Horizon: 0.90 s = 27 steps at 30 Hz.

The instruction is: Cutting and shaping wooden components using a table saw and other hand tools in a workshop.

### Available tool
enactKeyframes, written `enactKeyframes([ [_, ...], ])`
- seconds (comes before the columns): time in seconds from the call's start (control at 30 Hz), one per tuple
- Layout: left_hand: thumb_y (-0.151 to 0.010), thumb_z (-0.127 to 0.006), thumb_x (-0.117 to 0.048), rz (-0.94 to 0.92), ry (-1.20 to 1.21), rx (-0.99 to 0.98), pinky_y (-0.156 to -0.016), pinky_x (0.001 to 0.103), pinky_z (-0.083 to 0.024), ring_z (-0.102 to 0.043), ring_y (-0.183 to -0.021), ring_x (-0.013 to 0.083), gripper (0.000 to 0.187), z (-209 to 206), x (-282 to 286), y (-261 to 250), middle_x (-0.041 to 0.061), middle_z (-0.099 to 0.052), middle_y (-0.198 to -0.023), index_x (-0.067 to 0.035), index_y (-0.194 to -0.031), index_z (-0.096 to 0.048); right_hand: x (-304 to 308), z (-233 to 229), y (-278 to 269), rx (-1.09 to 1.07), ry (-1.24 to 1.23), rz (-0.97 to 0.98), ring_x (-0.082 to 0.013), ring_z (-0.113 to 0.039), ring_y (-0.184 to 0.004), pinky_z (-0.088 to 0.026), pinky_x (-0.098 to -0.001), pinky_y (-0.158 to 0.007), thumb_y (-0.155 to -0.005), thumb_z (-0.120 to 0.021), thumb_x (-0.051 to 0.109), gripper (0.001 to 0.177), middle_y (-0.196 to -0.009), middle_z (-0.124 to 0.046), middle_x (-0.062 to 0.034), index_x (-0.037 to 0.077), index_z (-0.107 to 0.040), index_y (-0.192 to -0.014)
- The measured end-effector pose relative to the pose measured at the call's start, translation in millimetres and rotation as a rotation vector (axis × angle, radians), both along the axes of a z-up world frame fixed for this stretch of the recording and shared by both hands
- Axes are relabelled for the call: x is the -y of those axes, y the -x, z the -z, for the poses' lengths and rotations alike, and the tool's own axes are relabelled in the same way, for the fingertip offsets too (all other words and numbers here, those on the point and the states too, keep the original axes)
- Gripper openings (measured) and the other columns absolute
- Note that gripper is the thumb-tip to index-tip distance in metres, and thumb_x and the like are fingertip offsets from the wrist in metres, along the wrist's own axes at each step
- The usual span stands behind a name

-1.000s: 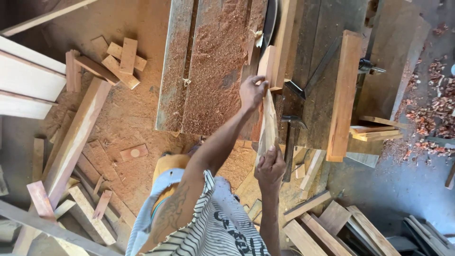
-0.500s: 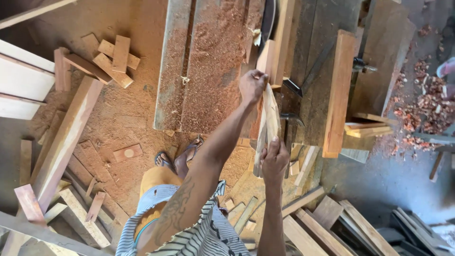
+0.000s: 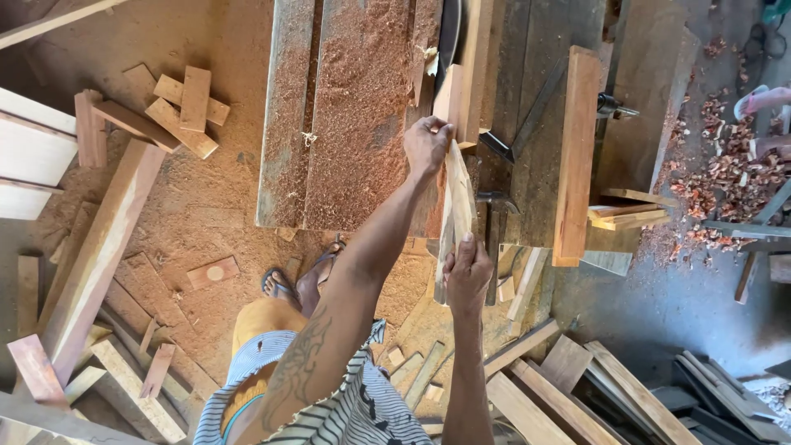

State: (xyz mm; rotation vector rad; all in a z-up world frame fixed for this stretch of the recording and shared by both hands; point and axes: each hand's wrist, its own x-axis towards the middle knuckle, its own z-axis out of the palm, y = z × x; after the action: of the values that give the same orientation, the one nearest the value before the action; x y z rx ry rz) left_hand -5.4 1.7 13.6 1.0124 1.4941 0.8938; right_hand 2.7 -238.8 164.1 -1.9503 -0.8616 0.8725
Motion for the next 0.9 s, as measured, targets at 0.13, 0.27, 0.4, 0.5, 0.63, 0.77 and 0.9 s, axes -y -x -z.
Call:
enactKeyframes([
  [0.13, -0.091, -0.074, -0.024, -0.004, -0.014, 0.031, -0.045, 0.026, -0.049, -0.059, -0.054, 0.0074, 0.012, 5.6, -0.2, -3.6, 0.003, -0.078, -0.086, -0.017, -0.098, -0.081, -8.6, -8.4, 4.4, -0.017, 0.053, 0.026, -0.0095, -0.048, -0.041, -0.040, -0.0270, -0.034, -0.109, -0.043, 0.036, 0.041, -0.057, -0.052, -0.0020, 0.006, -0.057, -0.086],
  [0.27, -0.089, -0.076, -0.026, 0.002, -0.062, -0.043, -0.045, 0.026, -0.049, -0.058, -0.055, 0.0078, 0.013, 21.6, -7.0, -10.8, 0.003, -0.078, -0.086, -0.018, -0.096, -0.083, -15.4, -11.9, 6.1, 0.012, 0.087, 0.037, -0.0091, -0.049, -0.042, -0.042, -0.0258, -0.035, -0.110, -0.042, 0.037, 0.042, -0.058, -0.053, -0.0017, 0.005, -0.058, -0.087],
  [0.4, -0.091, -0.075, -0.028, 0.024, -0.043, -0.062, -0.047, 0.027, -0.047, -0.057, -0.057, 0.0098, 0.016, 5.0, -9.3, -3.8, 0.006, -0.078, -0.087, -0.018, -0.102, -0.083, -22.3, -17.9, 9.5, 0.045, 0.096, 0.012, -0.0090, -0.050, -0.042, -0.042, -0.0259, -0.034, -0.111, -0.039, 0.038, 0.043, -0.056, -0.052, -0.0018, 0.006, -0.058, -0.089],
  [0.5, -0.094, -0.073, -0.028, 0.075, 0.030, -0.050, -0.047, 0.029, -0.045, -0.058, -0.056, 0.0112, 0.017, -8.9, -5.6, 4.4, 0.007, -0.080, -0.087, -0.019, -0.107, -0.082, -21.3, -15.2, 8.5, 0.050, 0.089, 0.017, -0.0092, -0.051, -0.042, -0.042, -0.0261, -0.034, -0.110, -0.039, 0.039, 0.042, -0.056, -0.052, -0.0017, 0.007, -0.058, -0.091],
  [0.63, -0.092, -0.072, -0.023, 0.043, -0.003, 0.055, -0.049, 0.031, -0.054, -0.064, -0.059, 0.0128, 0.018, 9.9, -2.3, 2.0, 0.005, -0.076, -0.097, -0.017, -0.107, -0.080, -22.6, -10.0, 8.2, 0.029, 0.086, 0.031, -0.0096, -0.051, -0.042, -0.043, -0.0266, -0.033, -0.109, -0.040, 0.039, 0.042, -0.058, -0.053, -0.0015, 0.006, -0.057, -0.090],
  [0.77, -0.089, -0.076, -0.023, -0.025, -0.165, -0.032, -0.066, 0.030, -0.058, -0.067, -0.071, 0.0143, 0.016, 8.6, 1.5, -2.7, 0.005, -0.075, -0.094, -0.014, -0.100, -0.083, -26.0, -14.9, 13.1, 0.030, 0.067, 0.034, -0.0092, -0.050, -0.041, -0.040, -0.0262, -0.033, -0.109, -0.040, 0.039, 0.042, -0.056, -0.052, -0.0018, 0.006, -0.058, -0.090],
  [0.9, -0.091, -0.076, -0.021, 0.004, -0.199, -0.128, -0.074, 0.035, -0.054, -0.067, -0.080, 0.0189, 0.015, 7.5, 0.8, -3.5, 0.007, -0.074, -0.095, -0.012, -0.100, -0.084, -25.0, -9.8, 12.8, 0.069, 0.044, 0.012, -0.0096, -0.049, -0.041, -0.039, -0.0261, -0.034, -0.110, -0.041, 0.039, 0.045, -0.054, -0.052, -0.0031, 0.005, -0.058, -0.087],
])
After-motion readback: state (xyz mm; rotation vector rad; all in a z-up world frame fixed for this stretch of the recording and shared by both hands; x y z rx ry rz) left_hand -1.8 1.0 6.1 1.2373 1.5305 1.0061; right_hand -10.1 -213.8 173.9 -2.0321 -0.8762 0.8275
